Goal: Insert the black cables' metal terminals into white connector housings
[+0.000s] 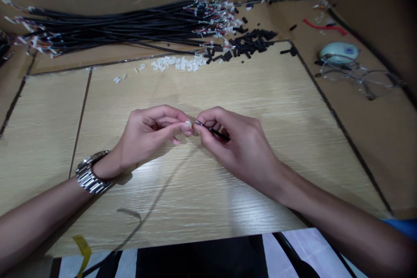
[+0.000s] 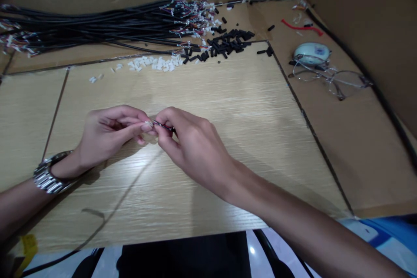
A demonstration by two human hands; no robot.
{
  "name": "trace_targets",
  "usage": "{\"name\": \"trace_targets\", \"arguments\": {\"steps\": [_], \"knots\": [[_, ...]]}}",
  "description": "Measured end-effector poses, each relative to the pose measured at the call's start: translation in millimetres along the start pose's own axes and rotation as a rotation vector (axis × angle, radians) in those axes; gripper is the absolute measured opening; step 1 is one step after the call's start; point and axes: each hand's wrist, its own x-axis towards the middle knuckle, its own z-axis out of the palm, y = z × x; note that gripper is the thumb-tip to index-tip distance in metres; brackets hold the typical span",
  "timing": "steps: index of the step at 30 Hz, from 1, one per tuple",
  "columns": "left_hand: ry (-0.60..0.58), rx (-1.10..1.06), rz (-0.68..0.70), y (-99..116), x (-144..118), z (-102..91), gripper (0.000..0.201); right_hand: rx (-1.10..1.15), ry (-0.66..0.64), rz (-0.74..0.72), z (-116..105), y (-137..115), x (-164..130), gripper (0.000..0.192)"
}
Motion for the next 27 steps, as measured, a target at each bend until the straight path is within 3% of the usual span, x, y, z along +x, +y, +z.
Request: {"name": "trace_targets", "arguments": {"steps": [4,9,27], "knots": [[-0.014,-0.017,-0.014,-1.1,0.8,1.2,0.013,-0.023,0.026,-0.021,-0.7,3.1,0.8,0.005],[-0.048,-0.018,0.064,-3.6,1.6,2.3,0.015,-0.038,0.016,-0.018,0.9,6.6,1.6,0.005],[0.019,0.050,0.086,-2.8,1.7,1.5,0.011,0.004,0.026,0.003,-0.3,4.1,3.3,0.002]]}}
